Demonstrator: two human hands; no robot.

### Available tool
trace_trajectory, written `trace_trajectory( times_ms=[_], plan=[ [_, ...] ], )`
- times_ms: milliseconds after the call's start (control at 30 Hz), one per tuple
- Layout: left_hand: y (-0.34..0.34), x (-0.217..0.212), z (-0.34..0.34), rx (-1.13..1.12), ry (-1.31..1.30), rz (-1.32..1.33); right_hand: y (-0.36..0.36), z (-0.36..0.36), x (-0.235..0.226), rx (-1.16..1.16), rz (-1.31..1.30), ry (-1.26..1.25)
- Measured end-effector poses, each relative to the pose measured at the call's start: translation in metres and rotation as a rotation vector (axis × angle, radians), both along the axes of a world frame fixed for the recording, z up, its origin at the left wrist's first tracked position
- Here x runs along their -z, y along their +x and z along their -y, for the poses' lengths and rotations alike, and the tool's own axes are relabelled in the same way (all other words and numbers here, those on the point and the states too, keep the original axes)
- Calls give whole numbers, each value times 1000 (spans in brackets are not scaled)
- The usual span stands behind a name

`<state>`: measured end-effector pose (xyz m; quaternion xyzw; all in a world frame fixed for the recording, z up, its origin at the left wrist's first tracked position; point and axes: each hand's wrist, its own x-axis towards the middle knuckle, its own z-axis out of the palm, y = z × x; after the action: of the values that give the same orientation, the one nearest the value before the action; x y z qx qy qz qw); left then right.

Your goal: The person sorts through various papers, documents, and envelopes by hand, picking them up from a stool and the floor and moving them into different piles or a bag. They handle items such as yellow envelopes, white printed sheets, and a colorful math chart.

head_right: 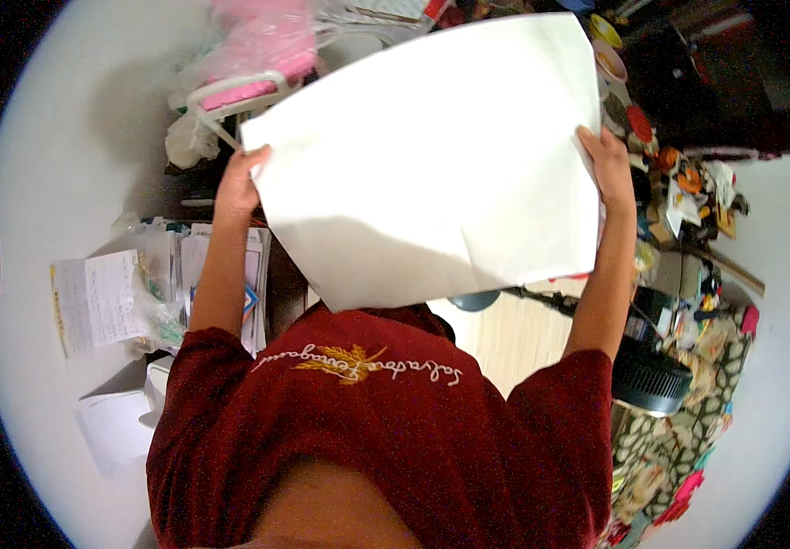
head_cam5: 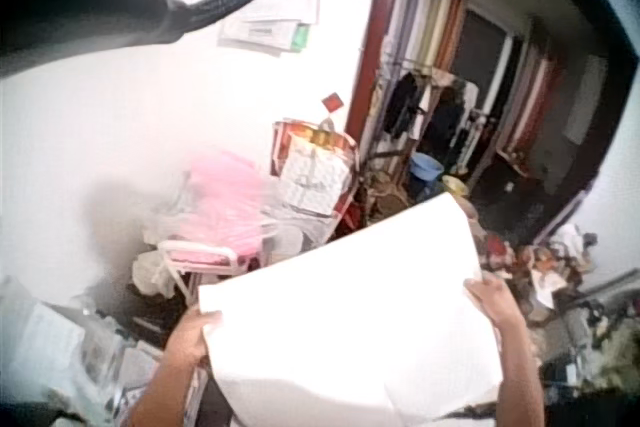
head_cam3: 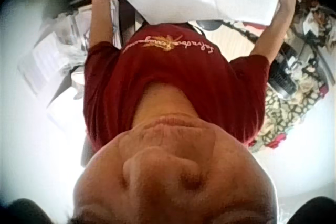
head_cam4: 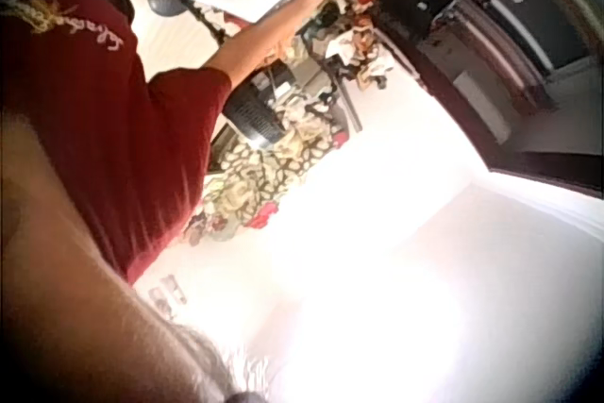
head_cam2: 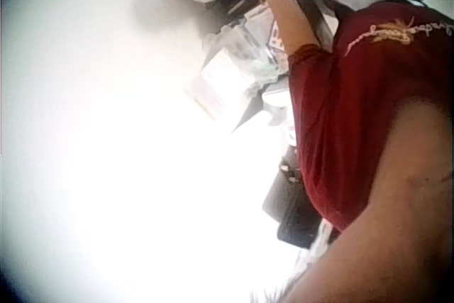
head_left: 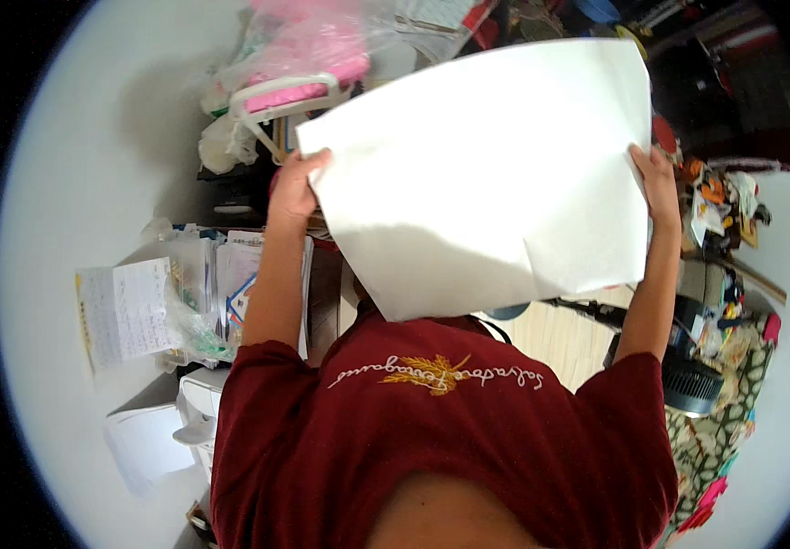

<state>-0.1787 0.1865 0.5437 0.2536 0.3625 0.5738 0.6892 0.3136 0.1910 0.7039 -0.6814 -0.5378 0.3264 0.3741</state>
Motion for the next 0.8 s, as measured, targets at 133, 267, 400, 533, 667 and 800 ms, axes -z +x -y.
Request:
trace_trajectory(
  times_ms=[133, 267, 400, 533, 667, 800],
  plan=[
    [9, -9, 26, 19, -11, 65, 10, 0, 5, 13, -65, -17],
    [-7, -2, 38, 88, 44, 125, 12, -7, 13, -17, -154, 1],
    [-4, -17, 28, -149, 8, -32, 1, -16, -2, -45, -180, 33],
    [-19, -7, 11, -183, 14, -482, -30, -23, -62, -86, -151, 124],
    [-14, 7, 2, -187, 199, -973, -96, -23, -142, -185, 92, 140],
    [4, -43, 23, -164, 495, -1066, -171, -27, -175, -288, 272, 235]
  ],
)
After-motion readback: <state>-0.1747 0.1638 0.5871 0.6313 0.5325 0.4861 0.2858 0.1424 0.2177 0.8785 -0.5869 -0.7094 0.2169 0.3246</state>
